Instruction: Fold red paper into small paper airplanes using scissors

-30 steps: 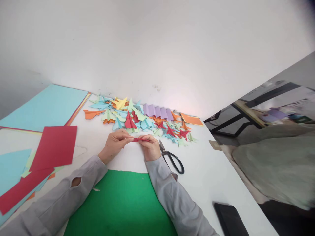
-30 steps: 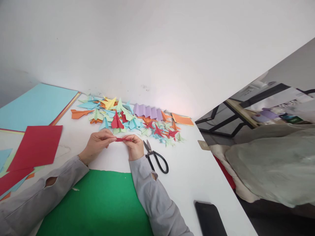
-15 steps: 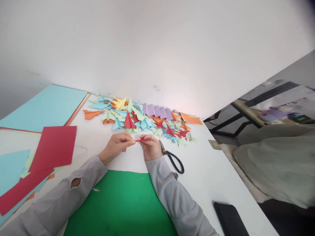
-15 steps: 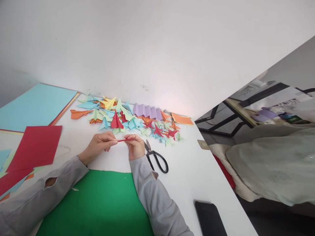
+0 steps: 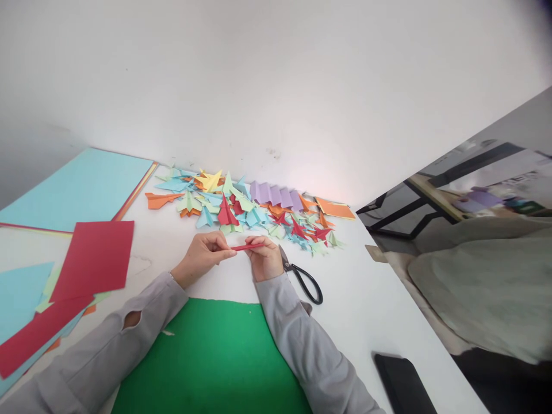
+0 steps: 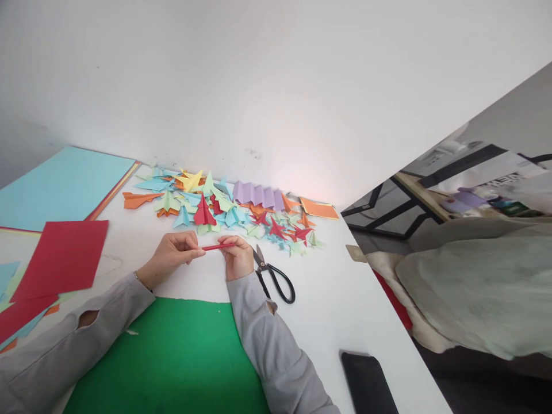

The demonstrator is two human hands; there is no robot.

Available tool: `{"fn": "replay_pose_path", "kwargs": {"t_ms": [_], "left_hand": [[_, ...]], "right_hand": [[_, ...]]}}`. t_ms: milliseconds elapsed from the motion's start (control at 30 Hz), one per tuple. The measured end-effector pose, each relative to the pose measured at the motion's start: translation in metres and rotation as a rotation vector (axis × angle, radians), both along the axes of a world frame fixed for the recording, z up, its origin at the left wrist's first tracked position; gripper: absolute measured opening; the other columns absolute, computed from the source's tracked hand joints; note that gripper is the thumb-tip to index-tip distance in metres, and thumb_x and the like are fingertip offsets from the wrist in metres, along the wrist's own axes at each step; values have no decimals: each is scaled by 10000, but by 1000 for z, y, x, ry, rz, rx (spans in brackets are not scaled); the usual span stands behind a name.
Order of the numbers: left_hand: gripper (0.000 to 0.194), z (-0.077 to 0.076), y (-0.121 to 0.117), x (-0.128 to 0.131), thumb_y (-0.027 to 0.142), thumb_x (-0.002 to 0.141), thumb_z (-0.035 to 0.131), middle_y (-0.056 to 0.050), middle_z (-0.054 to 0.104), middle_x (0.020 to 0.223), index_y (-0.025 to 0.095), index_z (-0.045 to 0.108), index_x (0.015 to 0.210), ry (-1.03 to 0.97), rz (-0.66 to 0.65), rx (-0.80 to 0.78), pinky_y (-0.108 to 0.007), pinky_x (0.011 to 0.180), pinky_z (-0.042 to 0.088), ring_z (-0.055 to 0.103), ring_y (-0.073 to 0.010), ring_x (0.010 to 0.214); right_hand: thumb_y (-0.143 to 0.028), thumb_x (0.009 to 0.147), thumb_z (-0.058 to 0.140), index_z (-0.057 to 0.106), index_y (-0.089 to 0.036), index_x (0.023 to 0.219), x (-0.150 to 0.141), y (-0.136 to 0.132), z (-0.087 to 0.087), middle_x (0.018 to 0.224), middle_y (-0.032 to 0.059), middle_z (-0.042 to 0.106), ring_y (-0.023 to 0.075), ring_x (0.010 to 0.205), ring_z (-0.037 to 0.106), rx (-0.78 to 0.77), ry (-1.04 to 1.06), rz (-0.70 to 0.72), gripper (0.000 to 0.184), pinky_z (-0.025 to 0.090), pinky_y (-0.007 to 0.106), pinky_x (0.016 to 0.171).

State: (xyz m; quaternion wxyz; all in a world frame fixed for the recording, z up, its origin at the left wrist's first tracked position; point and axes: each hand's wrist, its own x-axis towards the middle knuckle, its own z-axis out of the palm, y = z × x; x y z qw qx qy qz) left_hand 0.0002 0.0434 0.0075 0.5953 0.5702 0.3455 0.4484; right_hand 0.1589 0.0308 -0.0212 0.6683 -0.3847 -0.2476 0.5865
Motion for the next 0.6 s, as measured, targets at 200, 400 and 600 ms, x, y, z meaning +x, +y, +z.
{"fn": "replay_pose_path", "kwargs": {"t_ms": [200, 400, 600], "left_hand": [[298, 1, 1, 0, 307, 555, 795, 43, 486, 565, 140, 548, 537, -54, 90, -78, -181, 396, 336, 426, -37, 437], [291, -1, 0, 0, 256, 520, 813, 44, 516, 611, 147, 606, 692, 20, 102, -100, -173, 393, 300, 389, -24, 427], [194, -3, 1, 0, 286, 583, 782, 24, 525, 644, 155, 678, 682, 60, 113, 30, -193, 395, 309, 394, -31, 435]], "right_hand": [[-83, 506, 668, 649, -199, 512, -2, 0, 1, 649, -6, 664, 136, 666, 585, 2, -8, -13, 118, 479, 274, 632], [-77, 507, 657, 654, -194, 509, -2, 0, 0, 640, -1, 665, 137, 660, 591, -20, 21, -25, 117, 478, 274, 628], [-79, 502, 670, 651, -183, 522, -2, 0, -2, 641, 2, 664, 133, 657, 593, -7, -5, -12, 108, 469, 265, 629]]}}
